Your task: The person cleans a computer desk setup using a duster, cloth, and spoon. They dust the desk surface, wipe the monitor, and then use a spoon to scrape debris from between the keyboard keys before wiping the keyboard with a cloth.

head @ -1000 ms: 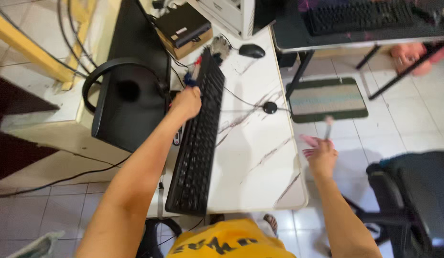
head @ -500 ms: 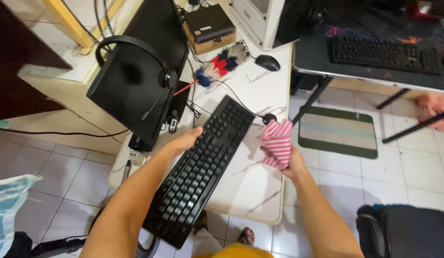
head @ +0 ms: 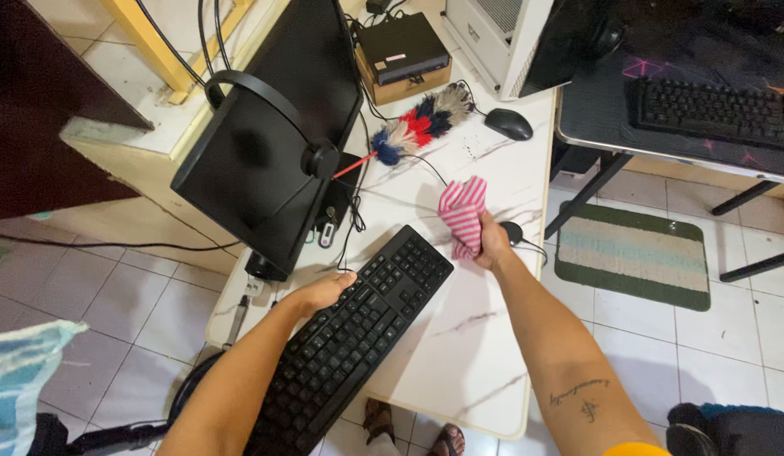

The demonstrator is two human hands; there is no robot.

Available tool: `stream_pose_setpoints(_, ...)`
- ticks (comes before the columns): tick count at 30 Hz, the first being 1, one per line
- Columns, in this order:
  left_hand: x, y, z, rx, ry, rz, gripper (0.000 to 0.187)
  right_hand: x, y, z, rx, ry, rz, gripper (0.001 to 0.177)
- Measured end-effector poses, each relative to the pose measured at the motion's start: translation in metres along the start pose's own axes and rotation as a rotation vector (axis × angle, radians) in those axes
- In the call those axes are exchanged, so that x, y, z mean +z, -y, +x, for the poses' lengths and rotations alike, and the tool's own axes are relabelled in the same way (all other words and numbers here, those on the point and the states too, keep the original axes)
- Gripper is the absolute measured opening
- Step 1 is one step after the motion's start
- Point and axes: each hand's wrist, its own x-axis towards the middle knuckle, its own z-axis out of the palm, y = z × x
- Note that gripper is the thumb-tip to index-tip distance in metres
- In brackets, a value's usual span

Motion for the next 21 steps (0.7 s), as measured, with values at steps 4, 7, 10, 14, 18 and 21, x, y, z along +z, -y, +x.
stream_pose_setpoints(4,-0.013,0.000,0.022,0.083,-0.093,0.111,0.057,0.008,0.023,0.032,-0.148,-0.023,-0.133,0.024)
stream_pose_setpoints(7,-0.023,0.000,0.054,0.097,-0.107,0.078,0.057,0.008,0.037,0.043,-0.249,-0.015,-0.151,0.026)
stream_pose_setpoints(10,-0.025,0.000,0.087,0.199,-0.129,0.049,0.057,0.006,0.040,0.041,-0.247,-0.052,-0.119,0.029)
stream_pose_setpoints(14,0.000,-0.017,0.130,0.332,-0.259,0.159,0.055,0.012,0.040,0.032,-0.265,-0.053,-0.131,0.029)
stream_pose_setpoints(18,0.024,-0.032,0.141,0.300,-0.434,0.448,0.055,0.019,0.035,0.028,-0.263,-0.102,-0.103,0.028)
stream_pose_setpoints(21,0.036,-0.048,0.149,0.277,-0.535,0.437,0.053,0.019,0.037,0.028,-0.278,-0.082,-0.064,0.026)
